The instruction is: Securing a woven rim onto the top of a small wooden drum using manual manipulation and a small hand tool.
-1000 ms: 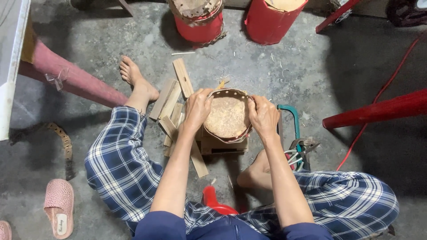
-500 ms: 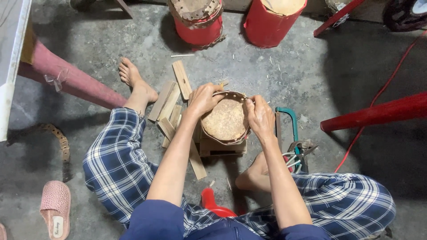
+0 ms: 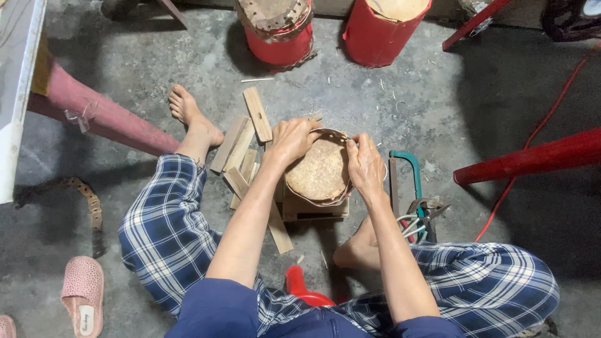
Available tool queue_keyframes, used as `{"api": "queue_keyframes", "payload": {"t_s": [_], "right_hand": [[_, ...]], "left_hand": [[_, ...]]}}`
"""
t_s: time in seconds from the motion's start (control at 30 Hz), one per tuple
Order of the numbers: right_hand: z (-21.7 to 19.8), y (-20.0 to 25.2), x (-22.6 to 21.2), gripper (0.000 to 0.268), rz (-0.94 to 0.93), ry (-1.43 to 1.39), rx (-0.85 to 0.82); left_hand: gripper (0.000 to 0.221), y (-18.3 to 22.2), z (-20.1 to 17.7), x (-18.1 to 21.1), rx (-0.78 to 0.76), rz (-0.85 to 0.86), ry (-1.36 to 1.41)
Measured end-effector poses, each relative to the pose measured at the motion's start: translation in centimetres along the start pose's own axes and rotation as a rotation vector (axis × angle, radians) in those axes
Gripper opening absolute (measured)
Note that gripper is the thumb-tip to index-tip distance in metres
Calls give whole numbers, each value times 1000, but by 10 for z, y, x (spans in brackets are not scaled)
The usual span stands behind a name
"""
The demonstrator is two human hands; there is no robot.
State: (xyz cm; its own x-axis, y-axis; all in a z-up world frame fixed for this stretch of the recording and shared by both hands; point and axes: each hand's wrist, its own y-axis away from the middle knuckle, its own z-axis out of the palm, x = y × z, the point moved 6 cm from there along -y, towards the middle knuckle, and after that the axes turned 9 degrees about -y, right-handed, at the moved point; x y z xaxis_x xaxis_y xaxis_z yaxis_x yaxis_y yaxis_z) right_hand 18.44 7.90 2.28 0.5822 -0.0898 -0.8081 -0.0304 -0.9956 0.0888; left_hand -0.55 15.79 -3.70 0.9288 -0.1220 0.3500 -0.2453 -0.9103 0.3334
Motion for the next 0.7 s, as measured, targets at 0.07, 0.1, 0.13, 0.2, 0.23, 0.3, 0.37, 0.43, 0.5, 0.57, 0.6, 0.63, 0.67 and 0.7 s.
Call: {"api": "queue_keyframes", "payload": {"t_s": [0.07,0.1,0.13,0.2,0.23,0.3,0.37,0.43,0.5,0.57,0.6,0.63,0.67,0.7], "right_hand": [[0,2,-3,43,-3,-10,0],[-1,2,-4,44,-5,-20,2],[0,2,0,44,-6,-20,2],[1,2,6,42,-24,1,9],[1,4,7,42,-23,0,7],[0,7,6,42,-58,11,3],[-1,7,7,41,-79,10,-7],[-2,7,6,40,-101,9,-14],[-3,8,2,39,-114,13,-12],[1,7,4,38,-120,9,10],[1,7,4,36,-125,7,33],[2,8,5,36,-125,7,33],[2,8,5,37,-138,10,45],[2,8,5,37,-152,13,57]], "left_hand": [[28,8,-5,5,27,16,-2],[28,11,-9,8,54,34,-4],[28,17,-13,10,54,34,-4],[29,28,-21,17,82,102,29],[29,30,-22,17,81,101,29],[28,34,-23,19,81,117,16],[29,34,-24,18,64,134,24],[29,34,-25,18,49,152,30],[32,35,-25,16,24,154,97],[31,35,-23,14,45,141,97],[30,35,-23,13,65,130,101],[30,30,-15,11,65,130,100],[30,25,-8,8,76,119,91],[29,19,-1,5,87,108,82]]}}
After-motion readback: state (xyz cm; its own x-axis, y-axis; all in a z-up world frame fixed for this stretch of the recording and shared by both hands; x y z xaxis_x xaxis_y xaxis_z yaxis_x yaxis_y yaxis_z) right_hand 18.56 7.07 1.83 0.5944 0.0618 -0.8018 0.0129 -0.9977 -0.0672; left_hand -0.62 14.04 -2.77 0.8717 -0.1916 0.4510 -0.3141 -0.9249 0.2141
